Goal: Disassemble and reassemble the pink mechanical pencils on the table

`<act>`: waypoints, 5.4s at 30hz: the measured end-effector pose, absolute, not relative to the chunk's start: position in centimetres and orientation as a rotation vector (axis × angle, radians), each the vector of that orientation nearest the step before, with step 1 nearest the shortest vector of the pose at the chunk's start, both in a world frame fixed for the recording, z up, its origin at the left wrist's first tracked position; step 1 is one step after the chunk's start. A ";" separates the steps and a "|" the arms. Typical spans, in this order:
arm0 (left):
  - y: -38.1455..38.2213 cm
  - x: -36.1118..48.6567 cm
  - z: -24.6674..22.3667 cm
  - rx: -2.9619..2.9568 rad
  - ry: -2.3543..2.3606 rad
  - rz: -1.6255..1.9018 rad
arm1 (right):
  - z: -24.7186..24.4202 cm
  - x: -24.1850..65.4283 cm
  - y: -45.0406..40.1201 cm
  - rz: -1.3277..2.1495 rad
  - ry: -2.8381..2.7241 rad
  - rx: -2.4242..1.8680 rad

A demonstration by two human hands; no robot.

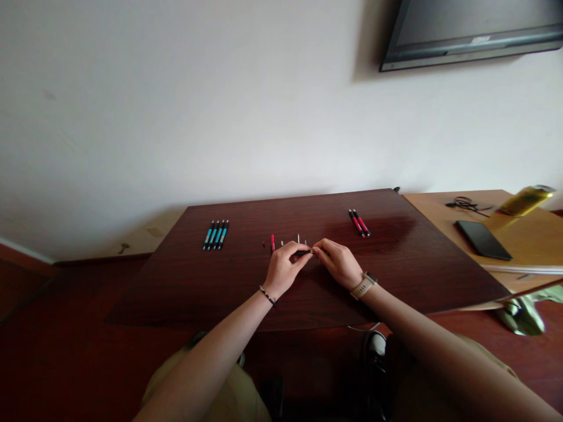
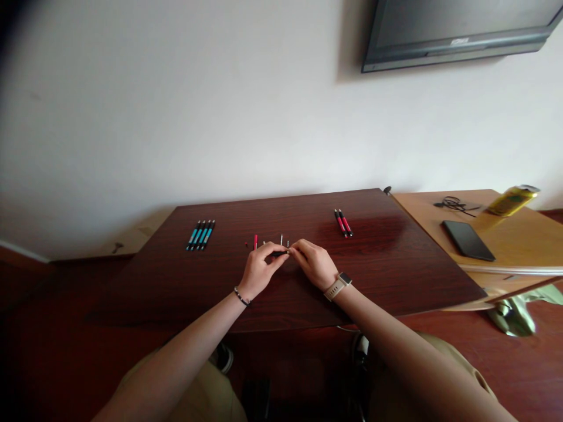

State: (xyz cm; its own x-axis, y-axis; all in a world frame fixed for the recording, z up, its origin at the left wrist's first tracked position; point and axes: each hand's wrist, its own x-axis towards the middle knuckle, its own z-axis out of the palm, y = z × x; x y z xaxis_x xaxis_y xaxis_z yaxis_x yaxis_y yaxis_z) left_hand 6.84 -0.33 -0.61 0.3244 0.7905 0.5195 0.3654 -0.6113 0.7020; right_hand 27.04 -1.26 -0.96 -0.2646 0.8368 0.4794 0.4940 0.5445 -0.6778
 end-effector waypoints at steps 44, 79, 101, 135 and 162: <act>-0.4 6.9 -0.5 2.094 1.080 1.277 | -0.1 27.0 -1.8 0.599 -1.780 -0.922; -0.5 7.1 -0.5 2.208 0.975 1.193 | -1.7 27.0 -0.8 0.957 -1.575 -0.946; -0.6 7.0 -1.0 2.213 1.034 1.144 | -1.3 26.9 -0.6 0.955 -1.516 -0.999; -5.0 5.6 -1.0 2.833 1.201 0.594 | -0.9 29.4 -0.2 1.155 -1.208 -1.159; -7.4 6.0 -0.5 2.804 1.076 0.626 | -1.4 29.0 -0.2 1.132 -1.246 -1.192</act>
